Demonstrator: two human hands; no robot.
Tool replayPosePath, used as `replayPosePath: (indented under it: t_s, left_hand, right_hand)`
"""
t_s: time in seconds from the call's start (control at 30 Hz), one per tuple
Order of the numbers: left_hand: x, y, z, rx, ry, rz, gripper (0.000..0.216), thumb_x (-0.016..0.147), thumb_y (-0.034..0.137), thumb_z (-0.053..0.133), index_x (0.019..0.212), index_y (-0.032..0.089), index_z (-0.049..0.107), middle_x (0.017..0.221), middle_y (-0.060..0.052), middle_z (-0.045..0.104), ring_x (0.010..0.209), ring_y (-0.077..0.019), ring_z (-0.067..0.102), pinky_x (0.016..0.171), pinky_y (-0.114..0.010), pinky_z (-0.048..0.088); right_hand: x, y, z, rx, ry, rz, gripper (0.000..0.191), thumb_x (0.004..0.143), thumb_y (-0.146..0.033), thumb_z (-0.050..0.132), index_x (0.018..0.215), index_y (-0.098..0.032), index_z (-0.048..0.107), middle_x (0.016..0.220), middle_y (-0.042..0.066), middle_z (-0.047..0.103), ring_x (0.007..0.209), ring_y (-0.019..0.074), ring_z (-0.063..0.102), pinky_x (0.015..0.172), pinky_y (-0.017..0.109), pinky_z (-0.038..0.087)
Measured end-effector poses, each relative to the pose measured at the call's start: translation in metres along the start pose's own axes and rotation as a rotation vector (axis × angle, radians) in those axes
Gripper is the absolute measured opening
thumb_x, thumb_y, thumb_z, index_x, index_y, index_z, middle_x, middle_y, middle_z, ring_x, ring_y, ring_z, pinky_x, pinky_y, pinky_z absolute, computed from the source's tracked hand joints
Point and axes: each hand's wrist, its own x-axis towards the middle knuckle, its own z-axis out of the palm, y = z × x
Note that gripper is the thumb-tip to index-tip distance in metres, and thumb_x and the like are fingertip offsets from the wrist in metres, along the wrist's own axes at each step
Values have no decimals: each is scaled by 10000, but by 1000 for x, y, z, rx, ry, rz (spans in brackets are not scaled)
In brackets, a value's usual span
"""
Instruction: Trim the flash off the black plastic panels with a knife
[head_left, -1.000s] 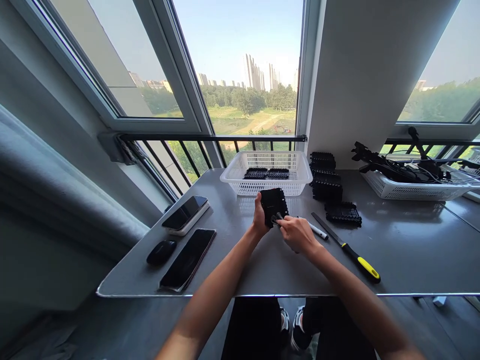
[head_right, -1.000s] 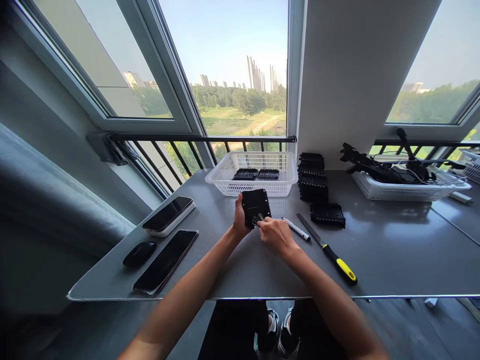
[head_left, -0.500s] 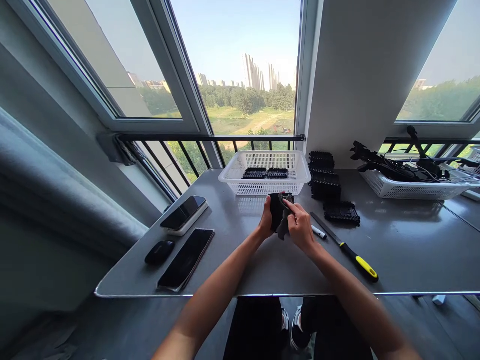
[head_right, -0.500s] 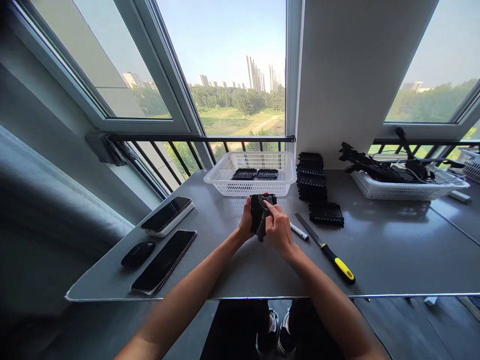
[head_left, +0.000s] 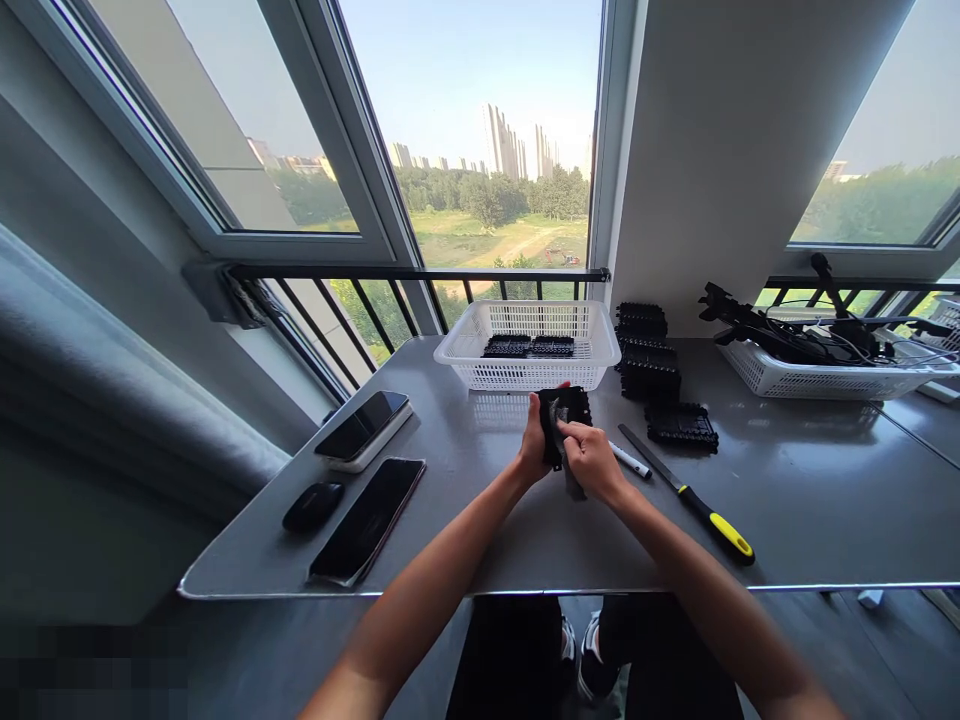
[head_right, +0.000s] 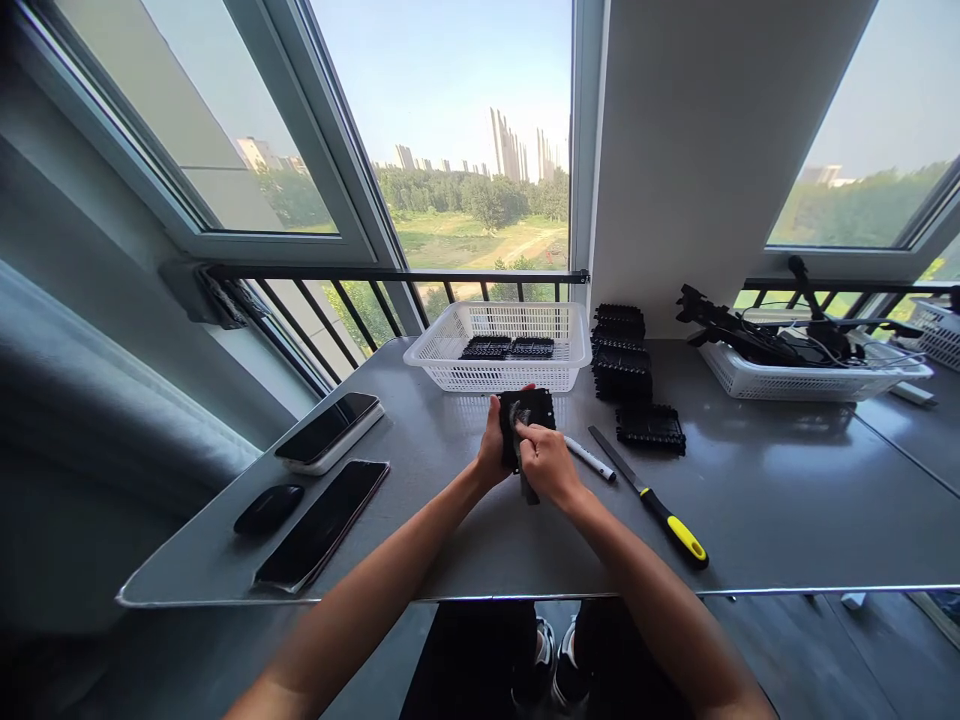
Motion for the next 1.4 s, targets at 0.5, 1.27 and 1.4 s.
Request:
replayPosePath:
  t_s: [0.5,1.27,1.4]
  left_hand:
    - [8,19,-8,-70,89,70,576,917,611,346,1287,222,557,952,-80,694,726,-187,647,665,-339,543]
    - [5,0,-5,-2,-69,-163,561,883,525,523,1383,272,493,1096,-56,689,890,-181,651,887,-311,501]
    - [6,12,-7,-79,-71,-85,557,889,533,492,1388,287,480,1116,-61,697,917,-213,661,903,-385,498]
  right_hand:
    - [-5,-4,1,-176,-213,-1,359,829,-117,421,899,-205,762,911,49,760,796,170,674,712,224,426]
    - [-3,-7,-5,-553,-92,-58,582,910,-155,387,1479,-275,367,929,59,642,700,166,605,607,242,425]
    - [-7,-17,-2,-561,-210,-113,522,901,-163,419,1403,-288,490,904,54,682,687,166,631,584,246,405]
